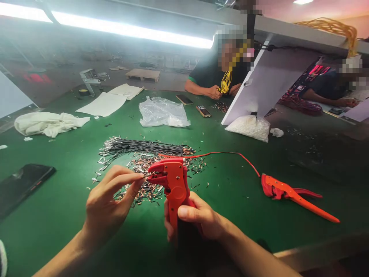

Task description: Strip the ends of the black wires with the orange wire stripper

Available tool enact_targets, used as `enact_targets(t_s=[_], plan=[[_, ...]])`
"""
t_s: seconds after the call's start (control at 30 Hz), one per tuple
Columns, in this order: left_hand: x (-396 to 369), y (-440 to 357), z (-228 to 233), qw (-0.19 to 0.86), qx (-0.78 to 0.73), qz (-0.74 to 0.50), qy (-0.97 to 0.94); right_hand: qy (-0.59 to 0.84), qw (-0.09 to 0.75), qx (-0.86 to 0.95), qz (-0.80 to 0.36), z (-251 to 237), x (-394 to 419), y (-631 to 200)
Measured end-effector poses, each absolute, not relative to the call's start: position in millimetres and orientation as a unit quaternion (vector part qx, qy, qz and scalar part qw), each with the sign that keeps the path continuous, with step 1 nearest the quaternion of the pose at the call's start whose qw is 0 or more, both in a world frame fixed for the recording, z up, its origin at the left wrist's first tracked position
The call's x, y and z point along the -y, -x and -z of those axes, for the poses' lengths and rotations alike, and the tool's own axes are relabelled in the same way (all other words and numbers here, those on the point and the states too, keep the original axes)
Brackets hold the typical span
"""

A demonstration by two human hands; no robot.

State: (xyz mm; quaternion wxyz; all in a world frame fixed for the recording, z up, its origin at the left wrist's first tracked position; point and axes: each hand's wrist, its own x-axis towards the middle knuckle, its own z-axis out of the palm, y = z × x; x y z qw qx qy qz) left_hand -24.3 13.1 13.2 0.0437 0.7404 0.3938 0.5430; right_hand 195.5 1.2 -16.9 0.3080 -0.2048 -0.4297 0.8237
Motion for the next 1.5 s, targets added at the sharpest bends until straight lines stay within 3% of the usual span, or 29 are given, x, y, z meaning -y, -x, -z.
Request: enact_targets(t_s=[0.43,1.0,1.27,1.5], plan=[[-14,23,-17,0.080,-0.361,-0.553,-0.747,0.226,0.318,0.440,-0.809,28,1,-197],[-15,25,-17,0.008,-0.380,-0.516,-0.768,0.280,0.328,0.500,-0.751,32,3,-199],[-16,27,-18,-0.001,-0.404,-0.496,-0.769,0.221,0.307,0.448,-0.810,18,4,-196],[-14,25,-14,0.002,-0.410,-0.524,-0.747,0.211,0.392,0.438,-0.781,11,-3,-204]])
